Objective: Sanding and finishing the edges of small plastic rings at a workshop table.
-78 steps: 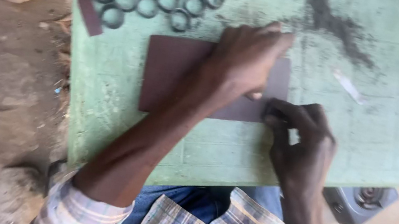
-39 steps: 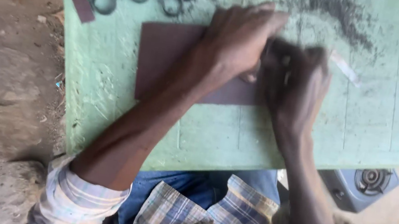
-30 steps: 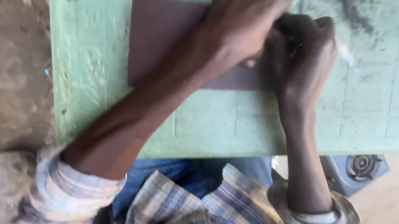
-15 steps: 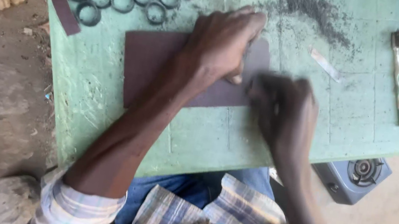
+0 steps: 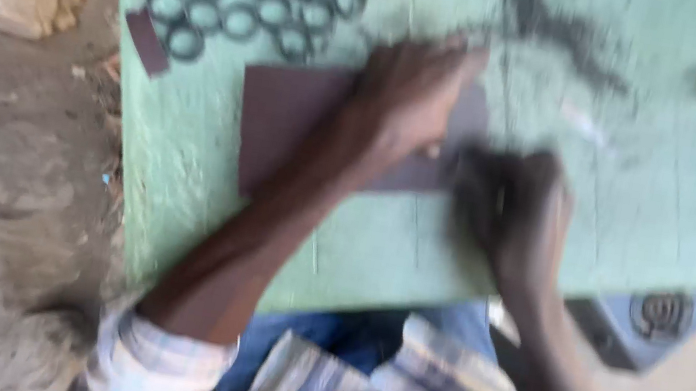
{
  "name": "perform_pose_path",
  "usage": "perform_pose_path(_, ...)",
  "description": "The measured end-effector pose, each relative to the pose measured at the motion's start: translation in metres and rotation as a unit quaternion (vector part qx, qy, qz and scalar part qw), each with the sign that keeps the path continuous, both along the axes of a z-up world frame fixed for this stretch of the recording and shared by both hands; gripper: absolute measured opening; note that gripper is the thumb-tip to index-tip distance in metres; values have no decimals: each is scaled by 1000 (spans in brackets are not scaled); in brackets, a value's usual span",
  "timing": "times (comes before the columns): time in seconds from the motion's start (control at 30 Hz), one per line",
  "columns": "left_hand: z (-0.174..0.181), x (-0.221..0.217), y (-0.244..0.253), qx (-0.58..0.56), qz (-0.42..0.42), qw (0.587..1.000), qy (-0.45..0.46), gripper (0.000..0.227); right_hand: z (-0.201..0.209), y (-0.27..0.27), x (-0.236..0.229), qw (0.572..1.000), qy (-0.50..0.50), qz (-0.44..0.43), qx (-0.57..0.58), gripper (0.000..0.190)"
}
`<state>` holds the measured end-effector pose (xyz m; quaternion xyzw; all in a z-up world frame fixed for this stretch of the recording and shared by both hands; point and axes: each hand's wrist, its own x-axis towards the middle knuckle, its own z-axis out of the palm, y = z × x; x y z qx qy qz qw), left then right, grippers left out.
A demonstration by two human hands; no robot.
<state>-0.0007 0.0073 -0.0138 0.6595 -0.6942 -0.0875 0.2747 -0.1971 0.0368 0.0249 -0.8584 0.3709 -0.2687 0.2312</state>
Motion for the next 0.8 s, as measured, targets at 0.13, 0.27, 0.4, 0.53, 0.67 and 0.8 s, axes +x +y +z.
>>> perform_pose_path(0.13,45,11,14,46,-42,998,-25,73,15,-59,37,997,-42,-11,-66,16)
perform_pose_path(0.27,44,9,14,167,-24,985,21,97,36,-63,12,984,-83,-35,151,29)
perform_pose_path(0.4,24,15,10,75,-49,993,-72,97,21,-62,-18,828,-327,18,455,34)
perform_pose_path(0.53,67,8,20,-74,-98,988,96,71,24,-60,-20,795,-369,38,480,38)
perform_pose_path(0.67,65,-7,21,-106,-192,942,255,43,32,-57,-13,773,-377,51,508,39)
perform_pose_path(0.8,58,-8,16,-107,-168,941,274,12,43,-61,-21,908,-252,-12,333,33)
